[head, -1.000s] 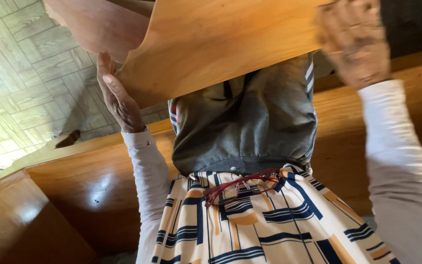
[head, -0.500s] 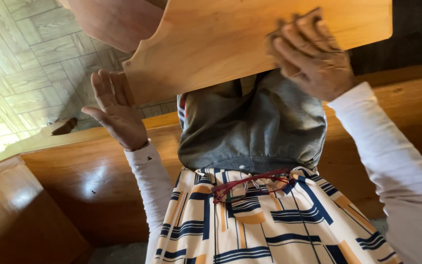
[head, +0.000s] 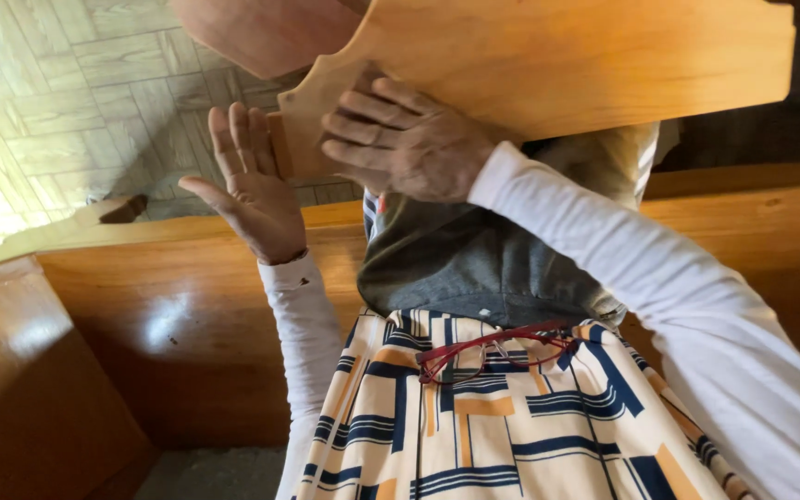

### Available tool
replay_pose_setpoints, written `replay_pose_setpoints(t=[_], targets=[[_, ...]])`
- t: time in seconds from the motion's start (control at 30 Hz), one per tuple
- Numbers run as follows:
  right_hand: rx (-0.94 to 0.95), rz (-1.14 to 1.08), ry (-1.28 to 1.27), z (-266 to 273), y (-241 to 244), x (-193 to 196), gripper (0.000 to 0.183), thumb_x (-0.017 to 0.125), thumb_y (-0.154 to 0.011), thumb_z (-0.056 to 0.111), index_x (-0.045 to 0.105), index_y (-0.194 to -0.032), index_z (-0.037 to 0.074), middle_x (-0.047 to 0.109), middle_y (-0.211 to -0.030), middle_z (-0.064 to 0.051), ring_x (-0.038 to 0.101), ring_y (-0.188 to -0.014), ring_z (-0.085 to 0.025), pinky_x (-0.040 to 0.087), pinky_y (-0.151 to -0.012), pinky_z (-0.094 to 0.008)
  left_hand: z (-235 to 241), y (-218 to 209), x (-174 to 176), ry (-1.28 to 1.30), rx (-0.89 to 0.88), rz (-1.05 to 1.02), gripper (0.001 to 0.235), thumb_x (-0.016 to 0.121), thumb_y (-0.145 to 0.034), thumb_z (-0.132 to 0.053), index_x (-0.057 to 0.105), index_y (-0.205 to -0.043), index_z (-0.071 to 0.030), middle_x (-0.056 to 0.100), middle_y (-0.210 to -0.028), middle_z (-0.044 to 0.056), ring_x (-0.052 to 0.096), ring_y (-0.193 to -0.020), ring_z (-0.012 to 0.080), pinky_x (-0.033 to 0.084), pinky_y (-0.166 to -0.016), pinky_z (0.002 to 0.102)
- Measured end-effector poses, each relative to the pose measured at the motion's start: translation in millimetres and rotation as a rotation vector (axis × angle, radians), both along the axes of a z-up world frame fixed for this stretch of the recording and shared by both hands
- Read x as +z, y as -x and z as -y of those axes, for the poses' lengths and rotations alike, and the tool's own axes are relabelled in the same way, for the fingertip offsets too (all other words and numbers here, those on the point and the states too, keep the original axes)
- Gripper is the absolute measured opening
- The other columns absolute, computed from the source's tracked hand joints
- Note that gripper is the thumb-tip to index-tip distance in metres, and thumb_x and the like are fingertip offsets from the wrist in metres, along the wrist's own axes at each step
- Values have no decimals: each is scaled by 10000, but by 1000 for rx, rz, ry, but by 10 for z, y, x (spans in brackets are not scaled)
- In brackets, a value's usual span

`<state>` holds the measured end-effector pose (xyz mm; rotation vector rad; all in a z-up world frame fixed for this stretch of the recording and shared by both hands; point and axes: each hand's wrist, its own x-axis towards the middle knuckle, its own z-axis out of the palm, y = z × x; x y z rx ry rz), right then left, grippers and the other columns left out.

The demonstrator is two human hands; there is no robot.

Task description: The person holds a shaped wooden board between their legs and sands its surface with a sanding block. They repeatedly rub the block across the wood, rotate the board to access different areas, and inspect the edges and surface throughout the process.

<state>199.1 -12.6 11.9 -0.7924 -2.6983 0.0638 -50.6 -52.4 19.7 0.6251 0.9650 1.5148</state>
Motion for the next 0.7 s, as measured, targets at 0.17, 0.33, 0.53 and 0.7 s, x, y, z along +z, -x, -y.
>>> replay_pose_setpoints(t=[0.17, 0.33, 0.53, 0.7], targets=[[10, -32, -134, -67, 654, -288, 471, 328, -1173, 375, 410, -1636, 341, 376, -1678, 88, 192, -1583, -217, -23, -1329, -423, 5, 39, 4, -26, -9, 153, 791, 406, -1013, -716, 478, -1545, -135, 501, -1559, 128, 461, -1463, 278, 309, -1290, 462], [21, -180, 60, 55, 677, -313, 482, 502, -1113, 420, 487, -1574, 280, 420, -1648, 19, 339, -1524, -245, 172, -1280, -470, 36, 95, -67, 92, -11, 110, 874, 350, -952, -756, 434, -1580, -154, 496, -1578, 72, 521, -1430, 231, 374, -1283, 450], [-91, -102, 92, 233, -352, -27, 536, 605, -1030, 344, 522, -1551, 249, 469, -1628, 1, 382, -1515, -241, 237, -1274, -445, -243, -387, 298, 222, -160, -483, 454, 276, -1055, -527, 441, -1290, -175, 367, -1312, -28, 366, -1264, 158, 294, -1135, 317], [-182, 44, 377, 501, -1518, 316, 690, 624, -1005, 80, 338, -1631, 116, 340, -1674, -187, 283, -1539, -410, 265, -1242, -587, -48, -318, -71, -10, -311, -1256, 680, 309, -1129, -536, 392, -1584, -38, 241, -1687, 188, 112, -1598, 373, 83, -1334, 554]])
